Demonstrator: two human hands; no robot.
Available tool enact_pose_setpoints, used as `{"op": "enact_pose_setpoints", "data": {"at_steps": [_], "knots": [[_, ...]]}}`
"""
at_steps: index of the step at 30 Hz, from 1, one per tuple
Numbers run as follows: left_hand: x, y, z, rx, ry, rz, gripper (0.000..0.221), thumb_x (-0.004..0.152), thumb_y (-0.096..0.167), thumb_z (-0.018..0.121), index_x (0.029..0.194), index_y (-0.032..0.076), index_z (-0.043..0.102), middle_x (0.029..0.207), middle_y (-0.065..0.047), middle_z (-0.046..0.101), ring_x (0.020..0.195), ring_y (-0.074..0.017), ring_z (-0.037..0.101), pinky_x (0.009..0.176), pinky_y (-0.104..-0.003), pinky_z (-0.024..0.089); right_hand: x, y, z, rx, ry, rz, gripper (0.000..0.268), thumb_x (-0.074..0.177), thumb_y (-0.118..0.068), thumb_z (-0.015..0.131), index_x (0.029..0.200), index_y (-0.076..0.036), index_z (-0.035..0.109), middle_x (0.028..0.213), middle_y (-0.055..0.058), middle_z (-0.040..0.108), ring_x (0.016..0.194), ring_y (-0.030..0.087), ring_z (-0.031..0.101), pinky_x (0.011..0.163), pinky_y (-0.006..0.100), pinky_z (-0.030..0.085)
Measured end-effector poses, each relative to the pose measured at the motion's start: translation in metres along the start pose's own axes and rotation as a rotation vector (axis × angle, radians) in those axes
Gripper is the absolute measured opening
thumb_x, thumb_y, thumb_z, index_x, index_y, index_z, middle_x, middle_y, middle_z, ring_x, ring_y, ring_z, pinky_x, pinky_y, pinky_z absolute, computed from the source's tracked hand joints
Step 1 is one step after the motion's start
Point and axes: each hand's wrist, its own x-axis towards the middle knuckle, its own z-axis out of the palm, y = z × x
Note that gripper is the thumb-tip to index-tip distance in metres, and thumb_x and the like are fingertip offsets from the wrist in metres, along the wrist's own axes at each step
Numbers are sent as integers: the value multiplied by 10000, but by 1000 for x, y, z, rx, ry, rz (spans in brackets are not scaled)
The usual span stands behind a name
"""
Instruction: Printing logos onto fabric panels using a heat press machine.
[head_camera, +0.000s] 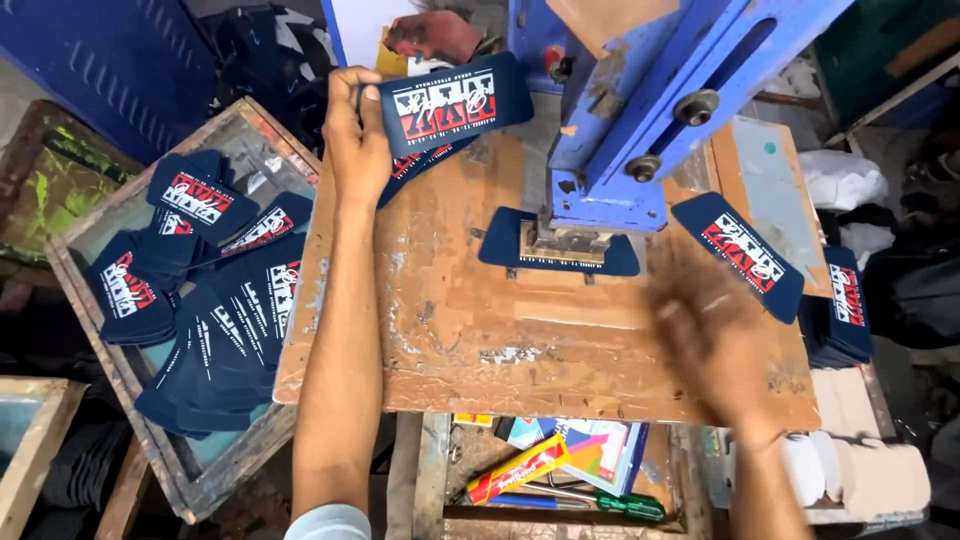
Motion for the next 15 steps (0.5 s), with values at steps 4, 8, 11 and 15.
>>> {"op": "enact_pose_setpoints", "data": {"at_steps": [4,8,11,15], "knots": [[-2,2,1,-6,6,-12,112,1117,2,450,1196,9,528,1068,-60,645,1019,-97,612,922,-239,489,33,120,3,-203,192,-27,659,902,-351,787,1367,82,616,1394,354,547,1297,506,524,1074,502,436],[-3,-13,-4,104,73,-17,106,1109,-4,475,1182,9,551,1073,-78,672,1034,-139,647,934,-258,501,29,145,3,-116,174,9,474,949,-330,734,1274,13,698,1345,268,654,1197,433,638,1005,465,508],[-6,-11,-12,362,138,-136,131,1081,14,512,1187,28,587,1089,-110,721,1048,-237,700,909,-319,519,6,126,-2,-90,174,24,344,1044,-279,683,1242,-2,732,1344,258,669,1152,409,674,962,451,537],[-10,-2,-5,1003,209,108,270,857,88,650,1126,71,656,1065,-154,746,996,-356,710,847,-423,534,-40,51,9,-80,209,12,243,1022,-173,626,1162,11,701,1213,216,697,1133,388,667,970,442,524]]}}
